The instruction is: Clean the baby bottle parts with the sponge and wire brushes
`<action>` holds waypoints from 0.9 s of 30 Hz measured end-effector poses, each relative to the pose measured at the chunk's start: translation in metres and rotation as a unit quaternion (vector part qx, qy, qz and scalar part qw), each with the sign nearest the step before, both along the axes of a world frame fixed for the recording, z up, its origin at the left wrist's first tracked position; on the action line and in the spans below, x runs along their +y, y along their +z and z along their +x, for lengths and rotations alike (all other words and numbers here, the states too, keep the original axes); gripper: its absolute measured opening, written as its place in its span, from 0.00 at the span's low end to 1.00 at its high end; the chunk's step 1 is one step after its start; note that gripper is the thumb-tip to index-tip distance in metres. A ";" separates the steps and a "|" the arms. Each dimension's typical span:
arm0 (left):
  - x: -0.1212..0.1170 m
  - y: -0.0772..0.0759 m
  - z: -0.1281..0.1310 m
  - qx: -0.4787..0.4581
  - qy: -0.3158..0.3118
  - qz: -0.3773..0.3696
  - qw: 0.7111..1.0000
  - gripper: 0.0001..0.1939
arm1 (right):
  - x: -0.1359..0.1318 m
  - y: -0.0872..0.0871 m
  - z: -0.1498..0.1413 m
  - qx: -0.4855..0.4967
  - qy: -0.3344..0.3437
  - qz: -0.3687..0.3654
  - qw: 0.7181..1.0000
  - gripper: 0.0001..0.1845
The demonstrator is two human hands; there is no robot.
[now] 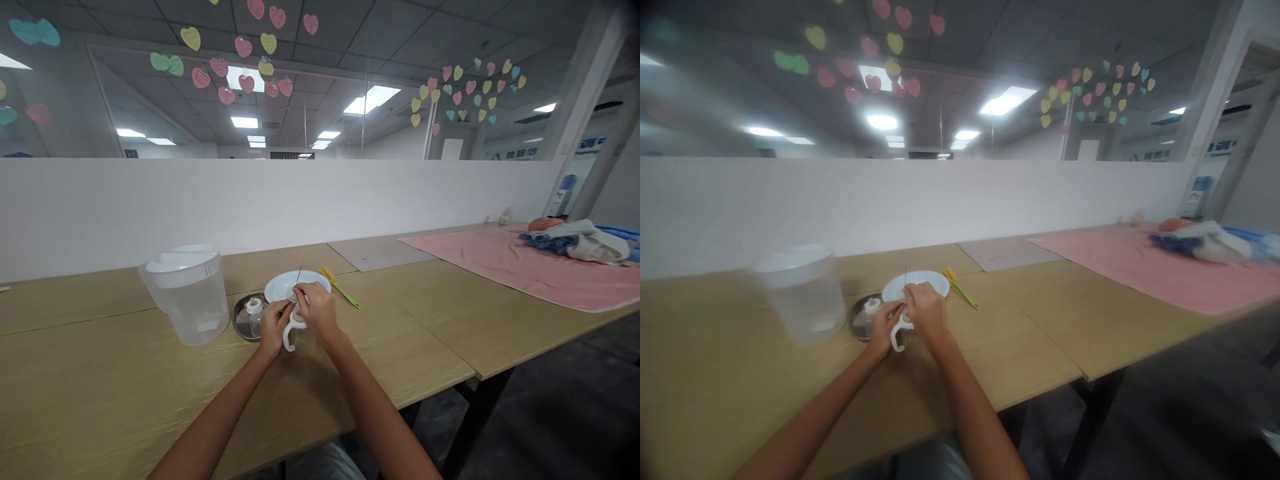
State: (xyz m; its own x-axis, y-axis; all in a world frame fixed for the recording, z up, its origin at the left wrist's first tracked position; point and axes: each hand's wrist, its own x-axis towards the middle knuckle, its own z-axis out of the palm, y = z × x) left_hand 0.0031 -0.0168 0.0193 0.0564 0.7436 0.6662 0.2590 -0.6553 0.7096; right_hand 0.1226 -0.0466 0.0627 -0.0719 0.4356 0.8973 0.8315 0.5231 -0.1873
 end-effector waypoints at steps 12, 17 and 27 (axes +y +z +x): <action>0.004 -0.005 0.000 -0.014 -0.003 -0.013 1.000 0.13 | -0.001 0.001 0.000 -0.003 0.003 0.033 0.999 0.11; 0.004 -0.005 0.000 -0.012 -0.009 -0.014 1.000 0.13 | -0.001 0.002 -0.001 -0.007 -0.002 0.037 0.999 0.11; 0.005 -0.005 0.001 -0.021 -0.004 -0.019 1.000 0.12 | -0.001 0.002 0.000 0.007 0.009 0.047 0.999 0.11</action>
